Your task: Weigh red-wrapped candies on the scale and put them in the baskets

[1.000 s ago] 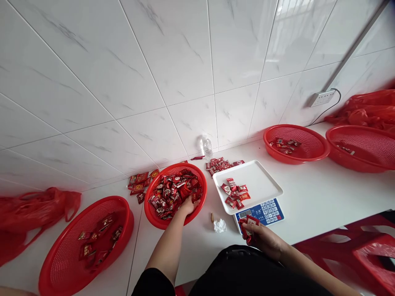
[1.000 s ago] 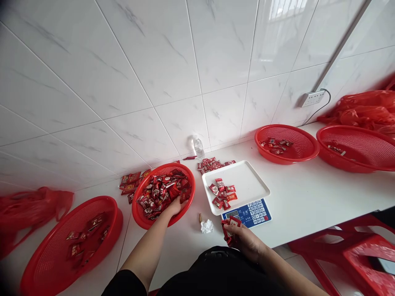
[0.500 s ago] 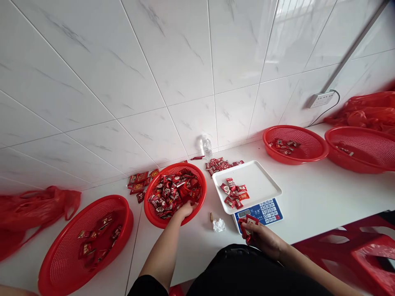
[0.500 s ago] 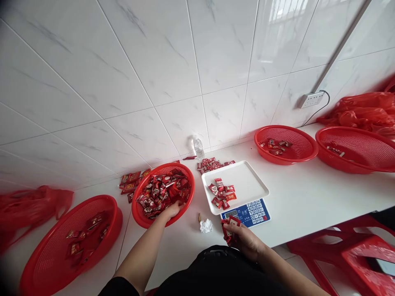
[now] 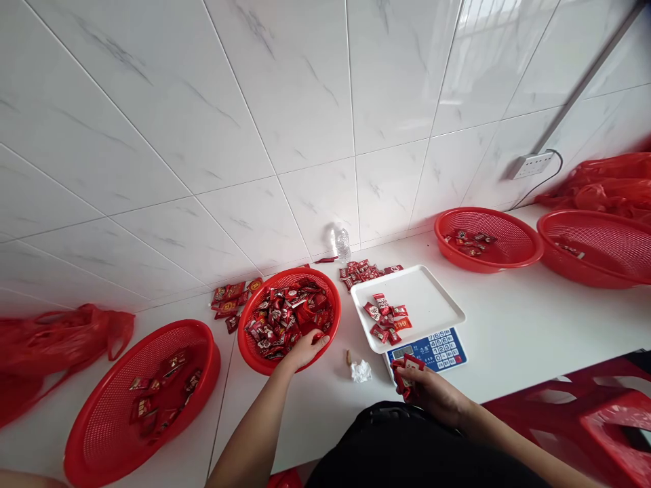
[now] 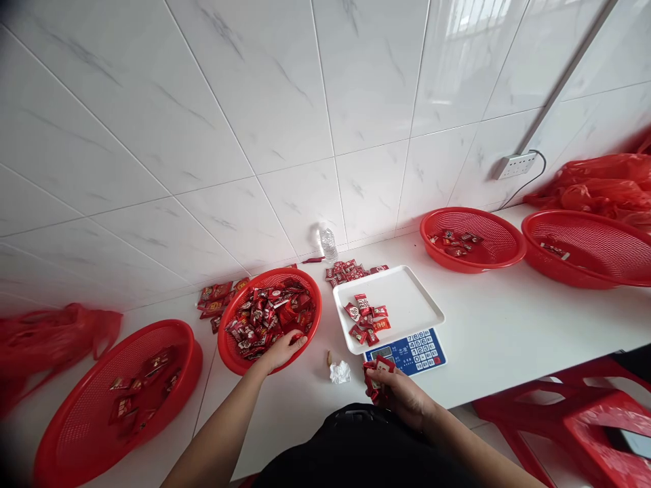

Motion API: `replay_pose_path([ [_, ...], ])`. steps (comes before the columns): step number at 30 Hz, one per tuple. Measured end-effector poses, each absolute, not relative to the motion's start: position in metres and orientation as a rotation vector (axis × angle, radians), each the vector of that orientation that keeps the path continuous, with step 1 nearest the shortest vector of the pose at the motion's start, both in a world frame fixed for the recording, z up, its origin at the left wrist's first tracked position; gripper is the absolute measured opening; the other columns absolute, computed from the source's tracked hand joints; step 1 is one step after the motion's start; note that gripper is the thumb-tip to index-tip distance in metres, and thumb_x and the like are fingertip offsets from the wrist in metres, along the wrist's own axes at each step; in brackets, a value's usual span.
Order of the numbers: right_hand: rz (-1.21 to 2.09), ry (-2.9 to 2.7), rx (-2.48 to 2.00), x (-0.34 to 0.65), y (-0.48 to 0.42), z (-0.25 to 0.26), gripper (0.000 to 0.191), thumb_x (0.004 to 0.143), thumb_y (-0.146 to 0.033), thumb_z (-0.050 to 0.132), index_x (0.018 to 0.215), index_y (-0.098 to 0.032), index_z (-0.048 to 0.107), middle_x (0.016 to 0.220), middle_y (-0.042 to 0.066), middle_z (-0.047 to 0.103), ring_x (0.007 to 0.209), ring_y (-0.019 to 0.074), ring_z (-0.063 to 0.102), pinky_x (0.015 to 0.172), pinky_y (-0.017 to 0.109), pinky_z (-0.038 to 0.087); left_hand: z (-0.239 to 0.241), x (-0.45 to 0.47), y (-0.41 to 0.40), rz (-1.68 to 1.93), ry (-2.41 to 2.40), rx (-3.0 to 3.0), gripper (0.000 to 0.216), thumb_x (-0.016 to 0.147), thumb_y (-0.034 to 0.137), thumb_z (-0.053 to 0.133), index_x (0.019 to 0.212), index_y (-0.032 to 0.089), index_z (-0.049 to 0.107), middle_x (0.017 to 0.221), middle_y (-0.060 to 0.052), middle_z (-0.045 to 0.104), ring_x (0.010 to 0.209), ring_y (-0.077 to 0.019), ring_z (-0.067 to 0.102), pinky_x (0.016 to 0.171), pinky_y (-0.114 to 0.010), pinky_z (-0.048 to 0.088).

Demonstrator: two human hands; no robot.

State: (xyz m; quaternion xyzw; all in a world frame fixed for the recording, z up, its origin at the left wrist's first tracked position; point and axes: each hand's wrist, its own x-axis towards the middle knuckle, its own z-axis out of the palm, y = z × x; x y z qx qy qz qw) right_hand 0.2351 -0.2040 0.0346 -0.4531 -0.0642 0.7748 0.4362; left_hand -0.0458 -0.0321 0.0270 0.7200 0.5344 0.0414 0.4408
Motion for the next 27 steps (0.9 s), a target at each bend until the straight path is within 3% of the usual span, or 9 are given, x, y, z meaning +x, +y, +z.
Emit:
replay_pose_path([
  [7,1.942,-0.194,-1.133,0.232,-0.201,0.038,0.03,0.069,-0.03,0.072,0.095,-0.02,0.06,0.072,-0.001,0.061,0.064,0.0128,0.06,0.056,0.022,0.041,0.011,-0.044,-0.026,0.284,1.539,1.883,0.039,0.074,0.057,0.049,0.079,0.019,0.058,0.07,-0.001,0.062,0.067,-0.0169,0.057,0.065,-0.025,0.041],
  [17,1.924,-0.175,-1.105,0.232,-0.204,0.037,0.028,0.068,-0.029,0.072,0.092,-0.019,0.06,0.071,-0.001,0.06,0.062,0.0108,0.058,0.056,0.021,0.041,0.025,-0.062,-0.003,0.66,2.067,1.78,0.046,0.08,0.052,0.047,0.11,0.018,0.052,0.092,-0.013,0.066,0.085,-0.0277,0.062,0.07,-0.034,0.045],
  [23,1.914,-0.175,-1.087,0.232,-0.204,0.036,0.028,0.067,-0.029,0.073,0.091,-0.019,0.06,0.069,-0.002,0.059,0.06,0.0103,0.057,0.055,0.021,0.041,0.046,-0.06,0.004,1.03,2.007,1.286,0.045,0.077,0.058,0.049,0.094,0.017,0.055,0.079,-0.007,0.064,0.063,-0.0193,0.06,0.054,-0.028,0.046],
  [27,1.938,-0.161,-1.052,0.232,-0.203,0.035,0.029,0.069,-0.03,0.071,0.093,-0.02,0.059,0.072,-0.001,0.062,0.064,0.013,0.061,0.055,0.021,0.042,0.064,-0.034,-0.012,1.097,1.534,0.835,0.039,0.073,0.055,0.058,0.086,0.018,0.054,0.073,-0.001,0.059,0.056,-0.0098,0.054,0.047,-0.02,0.043],
])
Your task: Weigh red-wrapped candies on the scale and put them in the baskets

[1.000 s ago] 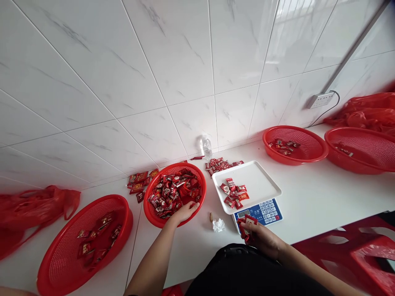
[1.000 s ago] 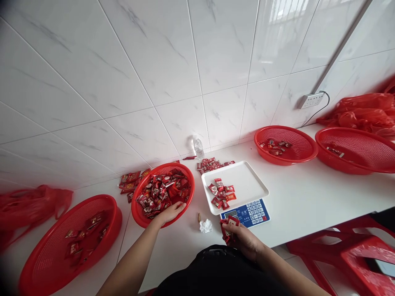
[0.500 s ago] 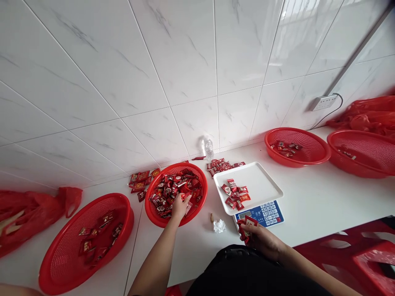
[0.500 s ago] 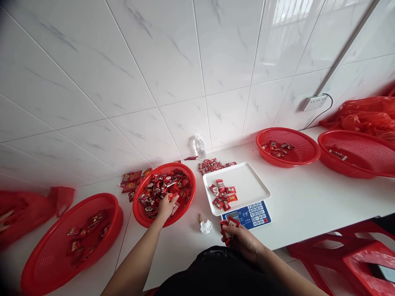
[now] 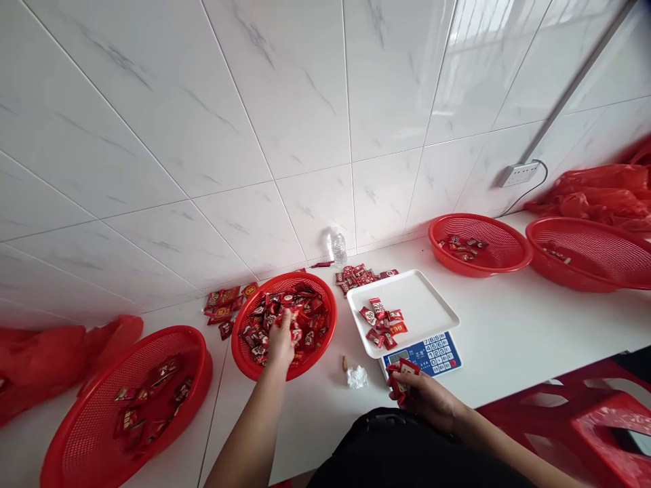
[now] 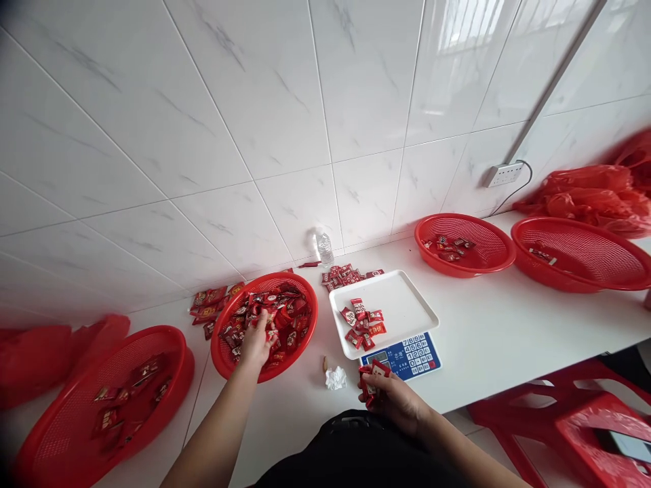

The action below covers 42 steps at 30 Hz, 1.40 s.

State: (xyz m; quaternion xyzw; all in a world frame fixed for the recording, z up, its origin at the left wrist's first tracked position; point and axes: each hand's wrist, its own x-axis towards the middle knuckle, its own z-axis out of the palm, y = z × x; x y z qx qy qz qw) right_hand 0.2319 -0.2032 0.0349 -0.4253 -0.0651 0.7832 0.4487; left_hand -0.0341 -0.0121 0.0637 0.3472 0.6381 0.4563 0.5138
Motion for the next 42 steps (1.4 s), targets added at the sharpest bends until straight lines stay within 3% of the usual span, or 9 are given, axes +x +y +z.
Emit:
replay_pose_path([
  [5,2.021,-0.147,-0.943,0.228,-0.198,0.041,0.032,0.072,-0.033,0.07,0.099,-0.02,0.057,0.082,0.001,0.066,0.078,0.0183,0.066,0.058,0.022,0.046,0.08,0.025,-0.069,0.657,1.016,0.539,0.03,0.073,0.044,0.065,0.081,0.016,0.055,0.065,0.001,0.056,0.05,-0.0046,0.051,0.044,-0.015,0.042],
  [8,2.05,-0.206,-0.866,0.224,-0.196,0.048,0.03,0.074,-0.033,0.069,0.098,-0.019,0.057,0.089,0.003,0.067,0.083,0.0183,0.066,0.066,0.025,0.049,0.08,0.057,-0.105,0.544,0.902,0.564,0.031,0.073,0.045,0.065,0.083,0.018,0.055,0.066,0.001,0.056,0.051,-0.0071,0.053,0.047,-0.019,0.045],
  [13,1.999,-0.291,-0.954,0.217,-0.196,0.046,0.028,0.072,-0.028,0.071,0.095,-0.017,0.059,0.077,0.003,0.068,0.064,0.011,0.063,0.057,0.019,0.047,0.066,0.076,-0.135,0.527,0.954,0.683,0.038,0.068,0.045,0.069,0.094,0.02,0.056,0.088,-0.006,0.063,0.07,-0.0156,0.062,0.056,-0.025,0.049],
  [17,1.923,-0.328,-1.009,0.215,-0.197,0.045,0.029,0.068,-0.027,0.074,0.091,-0.017,0.06,0.076,0.003,0.068,0.058,0.0095,0.06,0.053,0.018,0.045,0.056,0.069,-0.138,0.465,0.955,0.598,0.036,0.071,0.046,0.067,0.094,0.02,0.056,0.091,-0.006,0.064,0.074,-0.0172,0.063,0.061,-0.027,0.049],
  [25,1.882,-0.53,-0.995,0.215,-0.197,0.064,0.036,0.072,-0.03,0.071,0.103,-0.019,0.056,0.081,0.001,0.066,0.069,0.0118,0.061,0.064,0.024,0.048,0.047,0.058,-0.136,0.438,0.858,0.237,0.037,0.078,0.042,0.061,0.101,0.014,0.058,0.087,-0.006,0.067,0.066,-0.0134,0.063,0.056,-0.022,0.047],
  [31,1.797,-0.565,-1.017,0.218,-0.196,0.07,0.05,0.075,-0.029,0.066,0.12,-0.025,0.044,0.09,0.001,0.065,0.074,0.0131,0.061,0.068,0.028,0.047,0.049,0.051,-0.133,0.497,0.739,0.13,0.037,0.082,0.037,0.056,0.1,0.005,0.058,0.092,-0.012,0.067,0.075,-0.0165,0.065,0.066,-0.025,0.052],
  [35,1.736,-0.667,-1.045,0.221,-0.196,0.075,0.063,0.073,-0.031,0.068,0.127,-0.027,0.036,0.091,0.001,0.064,0.077,0.0159,0.061,0.067,0.029,0.047,0.048,0.05,-0.136,0.55,0.795,0.196,0.033,0.082,0.032,0.059,0.104,0.008,0.056,0.103,-0.013,0.065,0.084,-0.0183,0.065,0.072,-0.026,0.052],
  [39,1.607,-0.874,-1.146,0.22,-0.199,0.074,0.054,0.074,-0.037,0.066,0.121,-0.026,0.042,0.085,0.001,0.063,0.074,0.0169,0.059,0.063,0.03,0.048,0.048,0.051,-0.143,0.479,0.805,0.289,0.034,0.081,0.031,0.06,0.11,0.015,0.054,0.107,-0.011,0.064,0.083,-0.0179,0.065,0.072,-0.029,0.052],
  [42,1.512,-1.063,-1.233,0.217,-0.201,0.069,0.045,0.076,-0.038,0.064,0.116,-0.026,0.048,0.093,0.003,0.062,0.081,0.0189,0.058,0.069,0.034,0.05,0.051,0.052,-0.147,0.396,0.718,0.317,0.032,0.083,0.029,0.057,0.11,0.014,0.055,0.106,-0.012,0.063,0.086,-0.0182,0.063,0.077,-0.033,0.051],
])
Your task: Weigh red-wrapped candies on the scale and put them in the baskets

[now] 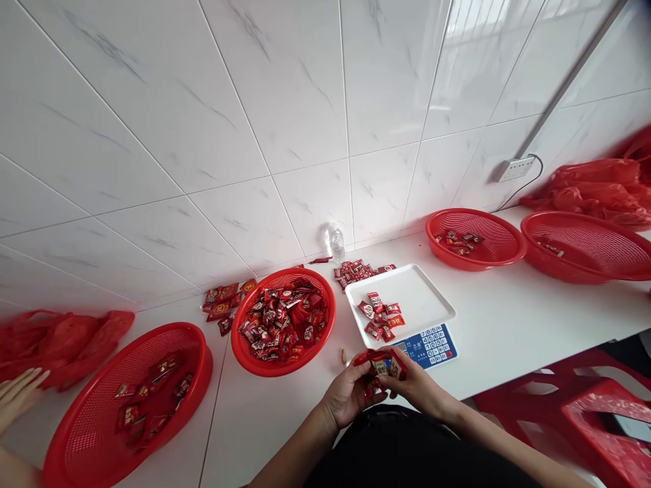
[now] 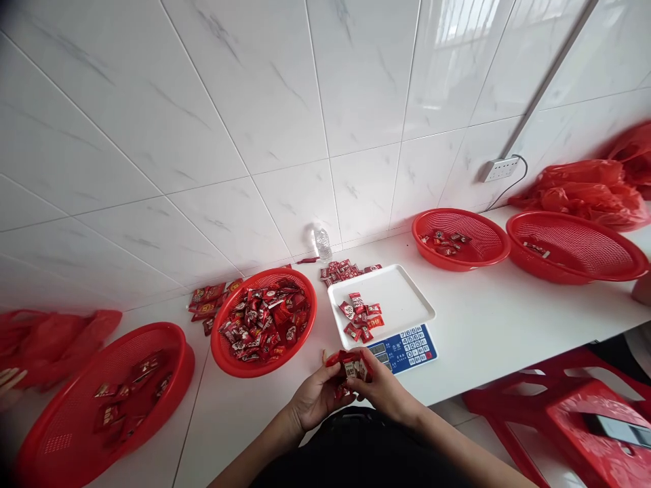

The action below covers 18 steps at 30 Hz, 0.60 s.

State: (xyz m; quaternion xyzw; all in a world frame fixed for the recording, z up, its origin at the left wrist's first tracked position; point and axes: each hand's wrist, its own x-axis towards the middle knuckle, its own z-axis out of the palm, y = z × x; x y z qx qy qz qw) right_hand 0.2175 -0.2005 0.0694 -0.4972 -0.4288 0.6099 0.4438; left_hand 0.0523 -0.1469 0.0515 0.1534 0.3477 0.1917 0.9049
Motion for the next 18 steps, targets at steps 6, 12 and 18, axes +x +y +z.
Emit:
replay_pose_path([
  [6,1.29,-1.448,-1.374,0.219,-0.2,0.074,0.041,0.079,-0.028,0.058,0.12,-0.03,0.054,0.11,0.005,0.054,0.102,0.0212,0.053,0.091,0.035,0.043,0.056,0.052,-0.152,0.34,0.618,0.396,0.033,0.082,0.028,0.057,0.114,0.02,0.051,0.101,-0.008,0.063,0.087,-0.0192,0.061,0.08,-0.041,0.048],
  [12,1.278,-1.524,-1.443,0.214,-0.202,0.077,0.043,0.078,-0.026,0.056,0.12,-0.029,0.053,0.104,0.004,0.057,0.096,0.0204,0.056,0.087,0.034,0.044,0.05,0.056,-0.153,0.326,0.745,0.434,0.026,0.078,0.03,0.062,0.101,0.019,0.055,0.088,-0.004,0.063,0.074,-0.0154,0.06,0.069,-0.032,0.049],
  [18,1.487,-1.097,-1.352,0.217,-0.208,0.06,0.025,0.085,-0.044,0.047,0.099,-0.023,0.045,0.085,0.001,0.06,0.069,0.0146,0.06,0.06,0.028,0.05,0.054,0.059,-0.144,0.273,0.862,0.402,0.033,0.075,0.038,0.064,0.096,0.014,0.057,0.08,-0.006,0.064,0.069,-0.0167,0.062,0.059,-0.027,0.049],
])
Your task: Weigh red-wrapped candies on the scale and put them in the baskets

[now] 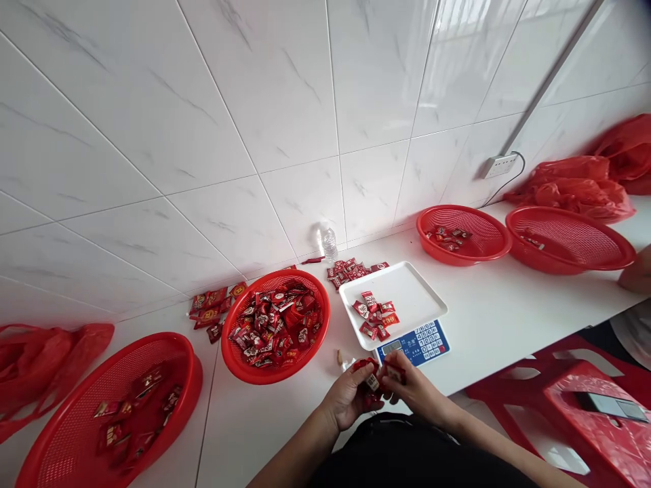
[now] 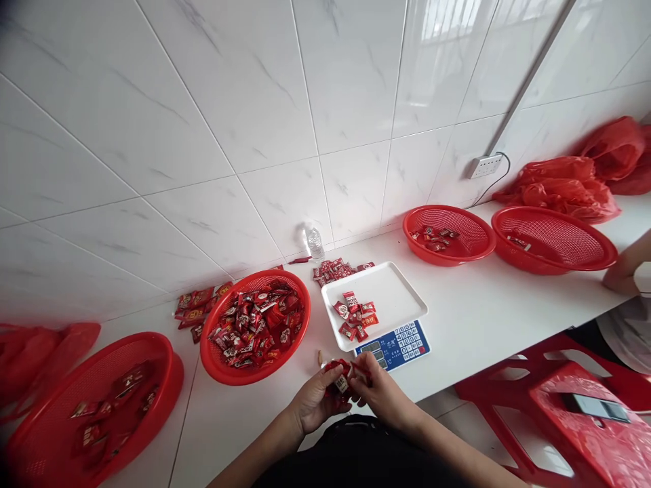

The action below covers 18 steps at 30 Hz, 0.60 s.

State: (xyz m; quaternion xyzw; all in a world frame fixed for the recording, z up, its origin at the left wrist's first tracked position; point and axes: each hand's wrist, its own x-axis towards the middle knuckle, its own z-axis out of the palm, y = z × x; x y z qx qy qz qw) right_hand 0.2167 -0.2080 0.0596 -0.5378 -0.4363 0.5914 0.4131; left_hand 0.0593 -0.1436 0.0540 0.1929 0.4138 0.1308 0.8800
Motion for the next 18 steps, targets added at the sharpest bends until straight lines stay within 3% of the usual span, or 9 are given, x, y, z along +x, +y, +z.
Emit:
replay_pose_path([
  [3,1.375,-1.123,-1.486,0.238,-0.201,0.048,0.025,0.086,-0.045,0.044,0.093,-0.022,0.048,0.086,0.003,0.061,0.075,0.0172,0.061,0.065,0.031,0.05,0.055,0.063,-0.138,0.328,0.969,0.347,0.033,0.075,0.04,0.064,0.094,0.014,0.057,0.077,-0.006,0.064,0.071,-0.0169,0.063,0.057,-0.026,0.05],
  [6,1.141,-1.391,-1.719,0.266,-0.182,0.034,0.027,0.086,-0.038,0.042,0.106,-0.023,0.052,0.104,0.007,0.062,0.093,0.0224,0.06,0.079,0.038,0.048,0.055,0.066,-0.133,0.41,1.054,0.268,0.032,0.074,0.039,0.066,0.091,0.014,0.056,0.078,-0.006,0.064,0.071,-0.016,0.064,0.057,-0.025,0.051],
  [11,0.797,-1.799,-1.91,0.296,-0.139,0.005,0.043,0.083,-0.02,0.041,0.126,-0.025,0.044,0.14,0.008,0.038,0.13,0.0244,0.032,0.103,0.041,0.034,0.054,0.066,-0.129,0.515,1.123,0.171,0.036,0.072,0.035,0.069,0.098,0.016,0.055,0.08,-0.005,0.064,0.069,-0.0156,0.065,0.058,-0.025,0.052],
  [14,0.816,-1.901,-1.914,0.301,-0.124,-0.009,0.05,0.082,-0.017,0.041,0.132,-0.024,0.038,0.144,0.006,0.031,0.135,0.0224,0.021,0.107,0.041,0.029,0.056,0.068,-0.131,0.557,1.151,0.136,0.036,0.072,0.034,0.069,0.1,0.016,0.055,0.081,-0.006,0.064,0.07,-0.0158,0.065,0.059,-0.025,0.052],
  [18,0.936,-2.04,-1.764,0.3,-0.123,-0.013,0.056,0.081,-0.014,0.041,0.137,-0.023,0.033,0.144,0.008,0.031,0.134,0.0215,0.025,0.105,0.038,0.032,0.059,0.076,-0.136,0.602,1.168,0.122,0.037,0.071,0.035,0.07,0.099,0.015,0.054,0.082,-0.006,0.064,0.071,-0.0156,0.064,0.061,-0.026,0.052],
])
